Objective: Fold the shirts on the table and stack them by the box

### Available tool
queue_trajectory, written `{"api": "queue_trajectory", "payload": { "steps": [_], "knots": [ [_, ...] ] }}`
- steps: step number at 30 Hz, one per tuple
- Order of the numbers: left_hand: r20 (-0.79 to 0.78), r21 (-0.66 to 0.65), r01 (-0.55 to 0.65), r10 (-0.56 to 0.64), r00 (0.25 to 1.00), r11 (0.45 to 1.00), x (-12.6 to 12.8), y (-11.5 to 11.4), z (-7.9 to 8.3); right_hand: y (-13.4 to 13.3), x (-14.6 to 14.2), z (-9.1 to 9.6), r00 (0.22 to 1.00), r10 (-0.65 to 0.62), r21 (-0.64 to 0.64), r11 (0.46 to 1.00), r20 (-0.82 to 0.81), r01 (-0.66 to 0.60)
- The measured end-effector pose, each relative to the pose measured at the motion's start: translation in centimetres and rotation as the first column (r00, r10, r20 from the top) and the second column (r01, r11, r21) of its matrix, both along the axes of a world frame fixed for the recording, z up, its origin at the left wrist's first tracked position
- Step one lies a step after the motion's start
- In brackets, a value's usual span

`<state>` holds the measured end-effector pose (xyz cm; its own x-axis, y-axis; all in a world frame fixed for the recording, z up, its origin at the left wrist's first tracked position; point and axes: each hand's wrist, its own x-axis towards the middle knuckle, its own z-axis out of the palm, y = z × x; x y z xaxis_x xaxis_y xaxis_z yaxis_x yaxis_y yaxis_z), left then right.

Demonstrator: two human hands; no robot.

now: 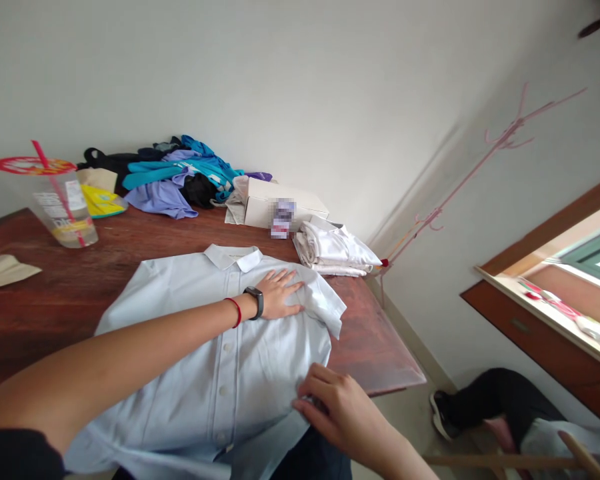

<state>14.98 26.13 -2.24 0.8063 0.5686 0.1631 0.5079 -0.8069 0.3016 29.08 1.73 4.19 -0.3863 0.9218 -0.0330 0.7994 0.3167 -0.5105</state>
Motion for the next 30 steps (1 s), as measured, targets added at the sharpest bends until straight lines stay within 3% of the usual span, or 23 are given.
{"api": "queue_trajectory", "payload": {
  "steps": [4, 10, 14, 18, 21, 25, 27, 30],
  "knots": [
    [-0.006, 0.001, 0.002, -0.002, 1.000, 1.000, -0.1, 0.2, 0.1, 0.0, 0.7, -0.4, 0.995, -0.086, -0.034, 0.996, 0.058, 0.088],
    [0.010, -0.015, -0.056, 0.056, 0.998, 0.998, -0.9, 0.9, -0.1, -1.1, 1.8, -1.5, 0.982, -0.186, 0.023, 0.982, -0.016, 0.186],
    [0.006, -0.028, -0.121, 0.121, 0.993, 0.992, -2.8, 1.4, 0.0, -1.1, 1.9, -1.6, 0.975, -0.198, 0.050, 0.978, -0.097, 0.204],
    [-0.021, -0.034, -0.224, 0.223, 0.975, 0.974, -5.6, 1.9, 0.4, 1.1, 1.7, -0.8, 0.953, -0.231, 0.105, 0.961, -0.195, 0.255],
    [-0.053, -0.049, -0.346, 0.343, 0.938, 0.937, -7.1, 2.5, 0.8, 4.3, 1.7, -0.6, 0.922, -0.283, 0.151, 0.932, -0.263, 0.329],
    [-0.111, -0.098, -0.534, 0.524, 0.844, 0.840, -7.7, 3.6, 1.5, 8.3, 2.4, -1.2, 0.831, -0.401, 0.149, 0.862, -0.384, 0.485],
    [-0.143, -0.127, -0.593, 0.576, 0.805, 0.795, -7.8, 4.2, 1.9, 9.0, 3.0, -1.8, 0.792, -0.447, 0.102, 0.843, -0.416, 0.529],
    [-0.178, -0.160, -0.631, 0.606, 0.775, 0.759, -7.5, 4.9, 2.6, 7.7, 3.8, -2.7, 0.785, -0.476, -0.034, 0.862, -0.396, 0.505]
  ]
}}
